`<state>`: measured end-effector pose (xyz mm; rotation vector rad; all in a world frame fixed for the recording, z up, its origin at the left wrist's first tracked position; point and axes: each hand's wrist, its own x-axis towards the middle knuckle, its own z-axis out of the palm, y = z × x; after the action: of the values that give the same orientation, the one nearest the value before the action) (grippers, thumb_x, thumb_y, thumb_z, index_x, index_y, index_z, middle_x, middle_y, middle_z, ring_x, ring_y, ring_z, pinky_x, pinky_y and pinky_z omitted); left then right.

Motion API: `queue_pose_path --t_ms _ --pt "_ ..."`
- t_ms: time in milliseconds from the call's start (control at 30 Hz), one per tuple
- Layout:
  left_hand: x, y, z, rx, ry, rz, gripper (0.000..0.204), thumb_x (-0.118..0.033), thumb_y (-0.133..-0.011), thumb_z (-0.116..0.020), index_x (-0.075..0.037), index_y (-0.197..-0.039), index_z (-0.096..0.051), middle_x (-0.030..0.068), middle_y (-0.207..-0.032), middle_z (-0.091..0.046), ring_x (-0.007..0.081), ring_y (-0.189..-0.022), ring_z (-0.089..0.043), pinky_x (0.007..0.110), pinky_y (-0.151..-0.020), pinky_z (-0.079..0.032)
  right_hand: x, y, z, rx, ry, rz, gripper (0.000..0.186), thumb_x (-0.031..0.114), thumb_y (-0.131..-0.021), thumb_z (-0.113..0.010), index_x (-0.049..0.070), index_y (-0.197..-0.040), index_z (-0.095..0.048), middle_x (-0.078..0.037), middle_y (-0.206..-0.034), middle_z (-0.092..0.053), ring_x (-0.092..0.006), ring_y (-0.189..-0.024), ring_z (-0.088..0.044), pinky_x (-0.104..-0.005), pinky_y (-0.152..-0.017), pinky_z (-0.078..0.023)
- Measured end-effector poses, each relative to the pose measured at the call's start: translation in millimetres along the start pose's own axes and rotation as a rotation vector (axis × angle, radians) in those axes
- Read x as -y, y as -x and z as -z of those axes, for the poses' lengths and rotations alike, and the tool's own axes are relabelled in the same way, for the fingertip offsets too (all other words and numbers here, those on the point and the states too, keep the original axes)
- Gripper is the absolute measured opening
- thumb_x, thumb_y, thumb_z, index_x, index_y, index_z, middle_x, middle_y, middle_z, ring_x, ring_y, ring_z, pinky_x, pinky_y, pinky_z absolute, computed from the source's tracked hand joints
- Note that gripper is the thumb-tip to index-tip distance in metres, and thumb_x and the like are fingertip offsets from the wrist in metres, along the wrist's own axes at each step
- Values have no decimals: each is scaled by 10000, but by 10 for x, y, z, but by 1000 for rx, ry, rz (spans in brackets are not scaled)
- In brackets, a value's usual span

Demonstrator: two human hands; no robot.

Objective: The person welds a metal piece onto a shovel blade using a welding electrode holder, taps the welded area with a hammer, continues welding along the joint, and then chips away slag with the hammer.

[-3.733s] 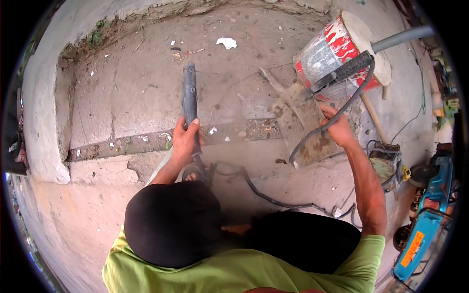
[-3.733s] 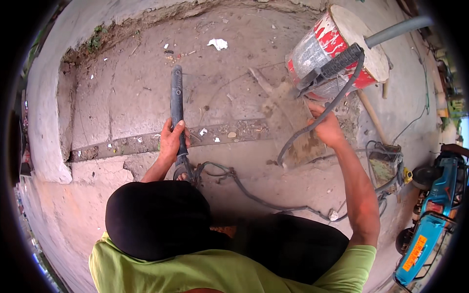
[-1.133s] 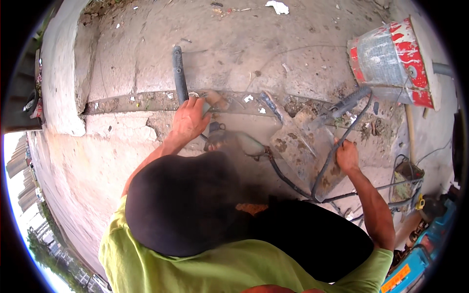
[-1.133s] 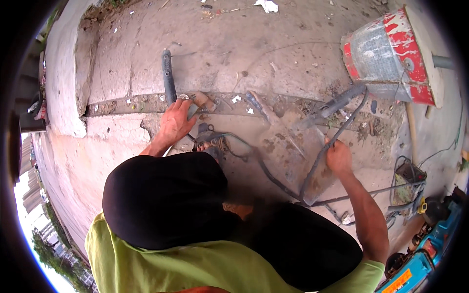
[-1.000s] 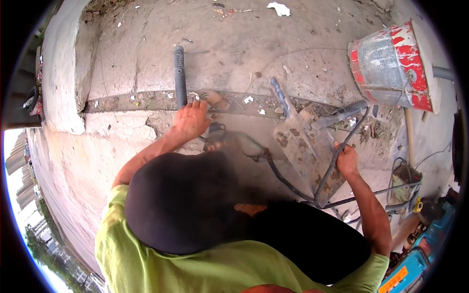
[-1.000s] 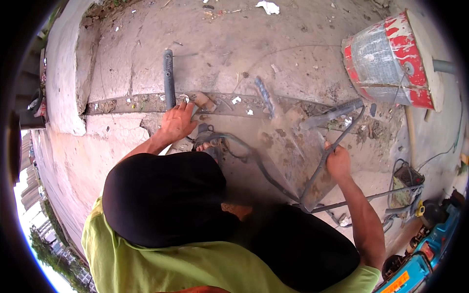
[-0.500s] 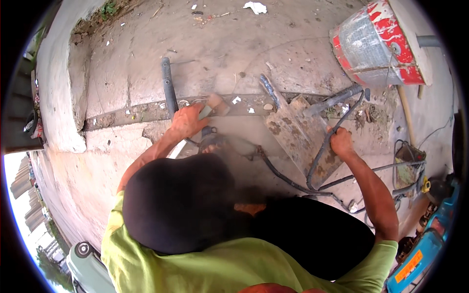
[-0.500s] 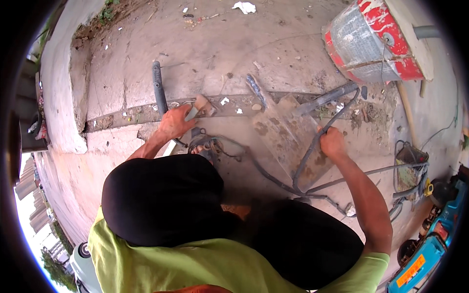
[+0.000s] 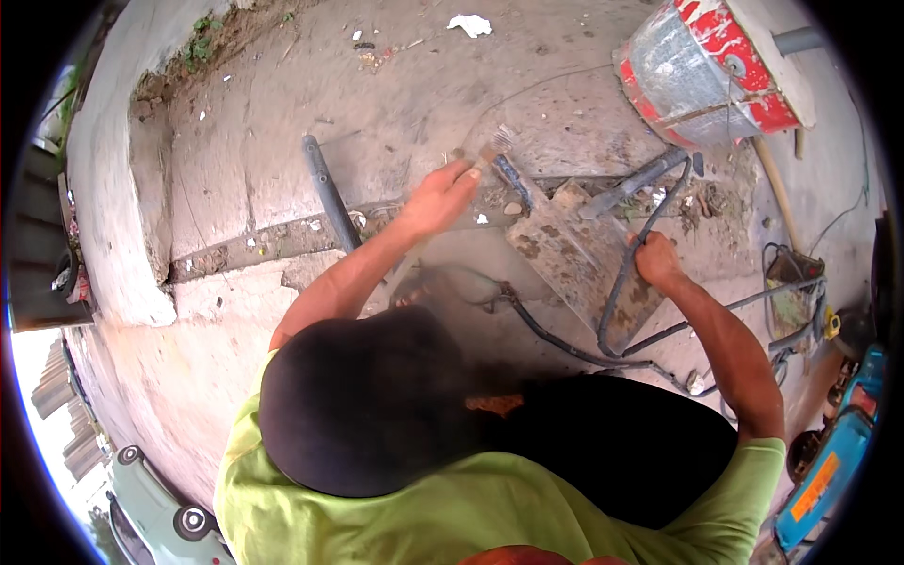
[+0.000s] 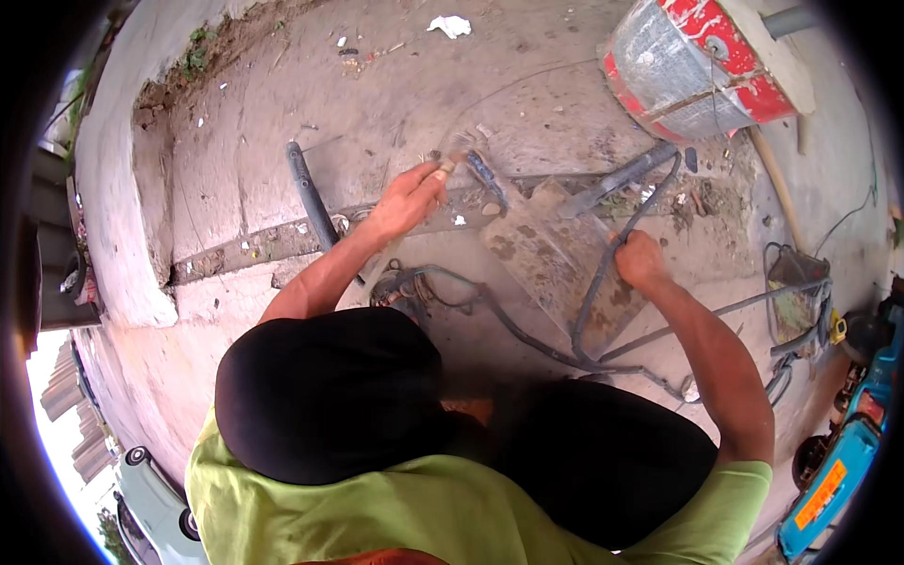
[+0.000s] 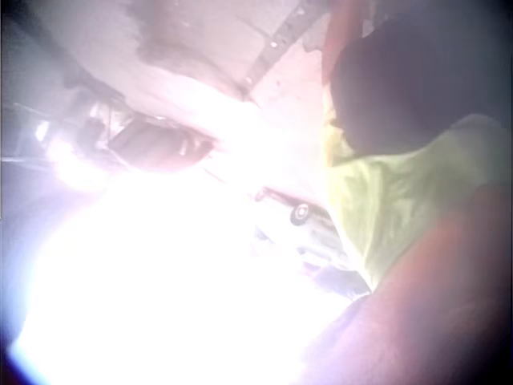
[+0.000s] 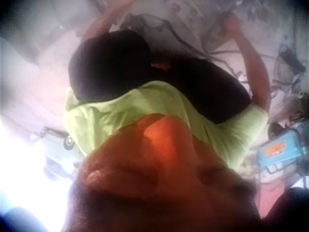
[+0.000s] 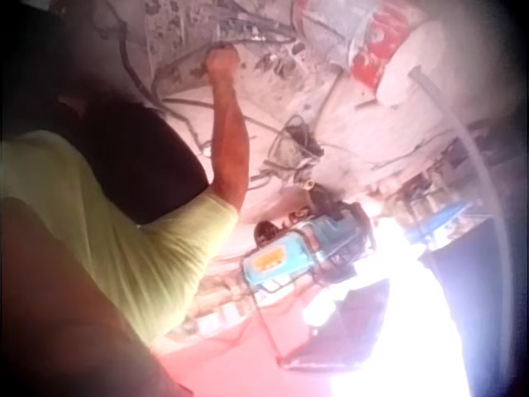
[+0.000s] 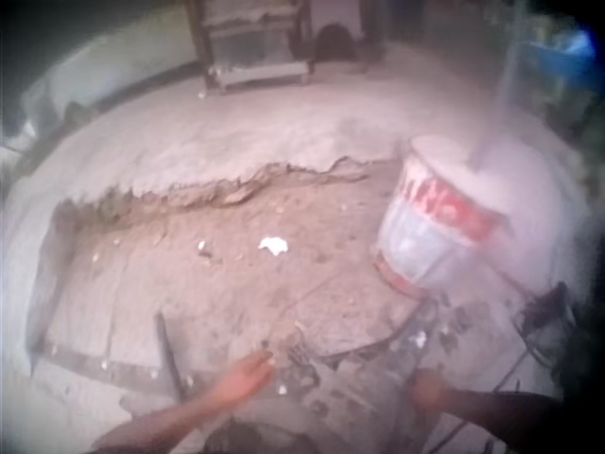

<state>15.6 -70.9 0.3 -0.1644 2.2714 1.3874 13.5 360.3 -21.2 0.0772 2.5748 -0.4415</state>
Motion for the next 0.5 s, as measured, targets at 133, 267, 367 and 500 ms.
queue_pose_path --t_ms 133,267,367,500 --pt "-52 0 98 -52 -42 61 459 -374 -1029 -541 -6 -1292 -618 116 -962 -705 184 -837 -649 368 -770 -523 10 -12 17 32 -5 -19 429 387 -994 -612 -22 -961 -737 -315 -982 -698 -498 -1008 -657 -533 -889 -520" --pt "-341 72 147 -103 179 -17 449 -319 -1048 -570 25 -1336 -580 67 -916 -666 125 -716 -595 318 -662 -508 22 3 14 31 -8 -45 431 392 -992 -613 -19 -963 -741 -313 -995 -700 -489 -1014 -662 -529 -901 -522" --pt "-541 257 92 -351 281 -281 450 -297 -1034 -600 45 -1324 -557 66 -907 -658 115 -668 -583 305 -617 -506 -30 17 -19 39 -14 -66 433 397 -990 -615 -16 -965 -744 -312 -1007 -701 -483 -1027 -663 -526 -917 -522" --pt "86 319 133 -20 82 -65 346 -309 -1037 -596 8 -1174 -589 44 -816 -622 108 -615 -549 284 -582 -480 -3 -68 -2 -16 35 -24 444 402 -991 -611 -21 -963 -744 -314 -1017 -699 -482 -1038 -661 -529 -927 -518"
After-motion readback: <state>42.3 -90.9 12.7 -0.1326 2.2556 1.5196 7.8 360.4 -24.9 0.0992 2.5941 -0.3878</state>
